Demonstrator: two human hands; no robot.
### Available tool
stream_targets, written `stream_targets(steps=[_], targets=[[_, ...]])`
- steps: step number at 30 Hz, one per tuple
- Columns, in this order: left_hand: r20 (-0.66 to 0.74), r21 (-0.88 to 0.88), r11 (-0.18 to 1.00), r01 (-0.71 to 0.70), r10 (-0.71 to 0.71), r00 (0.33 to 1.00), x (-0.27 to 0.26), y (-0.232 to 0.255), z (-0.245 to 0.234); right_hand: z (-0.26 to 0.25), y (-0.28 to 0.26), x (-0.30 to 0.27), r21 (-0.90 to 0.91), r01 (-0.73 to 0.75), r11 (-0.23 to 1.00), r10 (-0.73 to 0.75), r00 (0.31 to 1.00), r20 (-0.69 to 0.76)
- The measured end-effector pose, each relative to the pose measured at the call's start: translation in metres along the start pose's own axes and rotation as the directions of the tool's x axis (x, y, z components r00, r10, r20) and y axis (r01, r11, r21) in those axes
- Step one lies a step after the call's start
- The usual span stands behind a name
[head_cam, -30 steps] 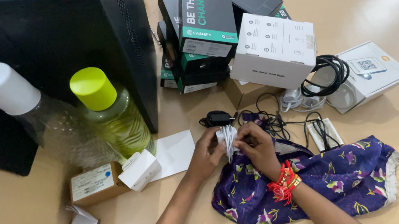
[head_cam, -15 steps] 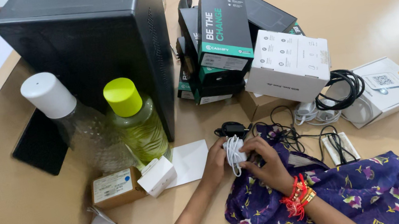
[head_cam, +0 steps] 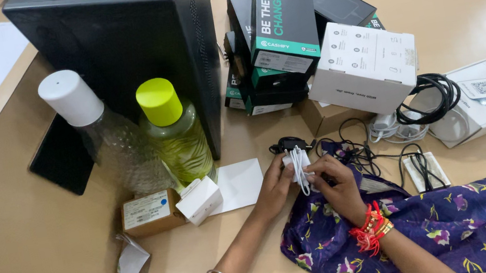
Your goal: The person organizes various cables and power adapters on a desk, coiling the cables by hand and placing them into a drawer.
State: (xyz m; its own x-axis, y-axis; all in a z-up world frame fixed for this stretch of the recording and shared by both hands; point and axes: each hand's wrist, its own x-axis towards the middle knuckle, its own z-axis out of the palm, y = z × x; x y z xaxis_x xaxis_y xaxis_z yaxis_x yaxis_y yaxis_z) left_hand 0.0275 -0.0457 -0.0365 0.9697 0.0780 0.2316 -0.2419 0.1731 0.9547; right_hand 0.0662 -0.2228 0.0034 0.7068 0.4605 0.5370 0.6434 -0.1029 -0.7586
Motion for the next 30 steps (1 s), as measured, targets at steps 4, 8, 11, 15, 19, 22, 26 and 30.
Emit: stream_targets(steps=[4, 8, 11, 15, 19, 22, 26, 30], targets=[[-0.054, 0.095, 0.995, 0.008, -0.003, 0.999, -0.001, 0.020, 0.007, -0.003, -0.014, 0.007, -0.011, 0.051, 0.999, -0.051, 0.999, 0.010], [-0.125, 0.234, 0.956, -0.177, 0.211, 0.970, -0.036, 0.059, 0.003, 0.004, -0.067, 0.013, -0.071, 0.181, 0.981, -0.176, 0.982, 0.066], [-0.238, 0.136, 0.986, -0.097, 0.127, 0.963, -0.078, 0.098, -0.010, 0.020, -0.118, 0.022, -0.023, 0.258, 0.966, -0.248, 0.944, 0.216], [-0.413, 0.197, 0.968, -0.154, 0.225, 0.883, -0.166, 0.153, -0.037, 0.066, -0.182, 0.022, 0.188, 0.402, 0.896, -0.442, 0.777, 0.449], [-0.513, -0.025, 0.989, -0.145, 0.112, 0.851, -0.254, 0.178, -0.071, 0.130, -0.229, -0.006, 0.434, 0.362, 0.825, -0.559, 0.630, 0.539], [-0.599, -0.069, 0.986, -0.154, 0.082, 0.797, -0.318, 0.175, -0.106, 0.181, -0.260, -0.050, 0.452, 0.279, 0.847, -0.505, 0.687, 0.523], [-0.645, -0.073, 0.970, -0.230, 0.130, 0.753, -0.379, 0.143, -0.173, 0.258, -0.267, -0.100, 0.399, 0.221, 0.890, -0.416, 0.750, 0.514], [-0.824, 0.149, 0.985, 0.086, 0.076, 0.562, -0.424, 0.080, -0.250, 0.349, -0.228, -0.136, 0.411, -0.061, 0.909, -0.245, 0.720, 0.650]])
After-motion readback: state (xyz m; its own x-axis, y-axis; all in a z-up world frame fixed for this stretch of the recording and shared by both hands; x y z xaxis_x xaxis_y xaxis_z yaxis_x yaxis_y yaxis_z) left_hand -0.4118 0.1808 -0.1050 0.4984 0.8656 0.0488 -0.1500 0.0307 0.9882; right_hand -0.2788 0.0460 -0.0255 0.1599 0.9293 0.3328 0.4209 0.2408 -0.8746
